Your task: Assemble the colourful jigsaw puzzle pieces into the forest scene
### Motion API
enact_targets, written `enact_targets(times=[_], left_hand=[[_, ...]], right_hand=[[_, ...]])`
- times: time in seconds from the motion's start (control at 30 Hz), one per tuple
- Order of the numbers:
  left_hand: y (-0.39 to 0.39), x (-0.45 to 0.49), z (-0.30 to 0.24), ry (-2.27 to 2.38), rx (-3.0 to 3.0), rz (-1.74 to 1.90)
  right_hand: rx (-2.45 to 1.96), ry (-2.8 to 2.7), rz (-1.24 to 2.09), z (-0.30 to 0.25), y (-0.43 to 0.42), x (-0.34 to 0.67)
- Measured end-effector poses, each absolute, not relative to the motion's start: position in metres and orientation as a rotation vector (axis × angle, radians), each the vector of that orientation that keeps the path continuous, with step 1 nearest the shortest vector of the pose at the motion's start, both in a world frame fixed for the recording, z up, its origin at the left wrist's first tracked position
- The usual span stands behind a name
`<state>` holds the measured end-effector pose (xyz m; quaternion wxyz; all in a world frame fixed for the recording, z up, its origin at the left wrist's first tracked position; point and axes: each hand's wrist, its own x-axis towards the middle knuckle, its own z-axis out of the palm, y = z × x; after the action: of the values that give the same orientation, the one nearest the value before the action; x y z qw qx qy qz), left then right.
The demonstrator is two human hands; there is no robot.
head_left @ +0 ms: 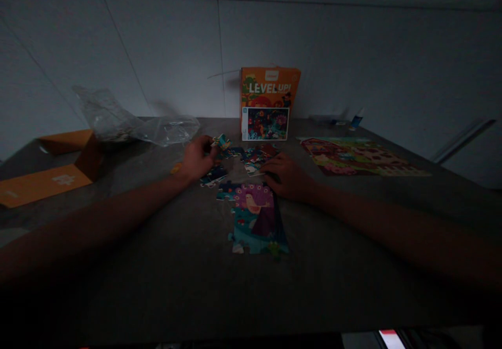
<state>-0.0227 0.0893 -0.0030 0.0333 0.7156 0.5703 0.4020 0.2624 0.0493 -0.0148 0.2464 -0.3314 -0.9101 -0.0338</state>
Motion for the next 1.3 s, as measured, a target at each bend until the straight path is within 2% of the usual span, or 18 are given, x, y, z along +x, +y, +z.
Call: enact_targets(times=[0.17,0.4,0.6,0.67,0.73,0.83,0.93,1.3], left_hand=[[0.086,-0.021,-0.001,1.703,2.173,1.063],[0.089,-0.025,-0.003,2.054,2.445,0.722],[0.092,-0.027,-0.01,2.117,2.518,0.704],[0.088,-0.025,-0.01,1.959,2.661,0.809],[0.082,-0.02,-0.008,1.585,2.893,0.889],[0.072,-0.012,-0.005,0.912,3.115,0.824],[0.066,-0.006,-0.003,0.553,3.11,0.72],[0.067,-0.008,-0.005,0.564,3.07,0.783]], right_hand=[[-0.907,-2.49,-0.12,-0.015,0.049,0.262],[-0.925,-2.503,-0.103,-0.013,0.049,0.262],[-0.883,-2.479,-0.11,-0.017,0.052,0.263],[-0.862,-2.471,-0.103,-0.017,0.053,0.263],[-0.844,-2.471,-0.101,-0.017,0.053,0.263],[-0.839,-2.475,-0.101,-0.017,0.054,0.263],[-0.835,-2.484,-0.098,-0.017,0.055,0.263],[-0.825,-2.448,-0.036,-0.02,0.058,0.264]])
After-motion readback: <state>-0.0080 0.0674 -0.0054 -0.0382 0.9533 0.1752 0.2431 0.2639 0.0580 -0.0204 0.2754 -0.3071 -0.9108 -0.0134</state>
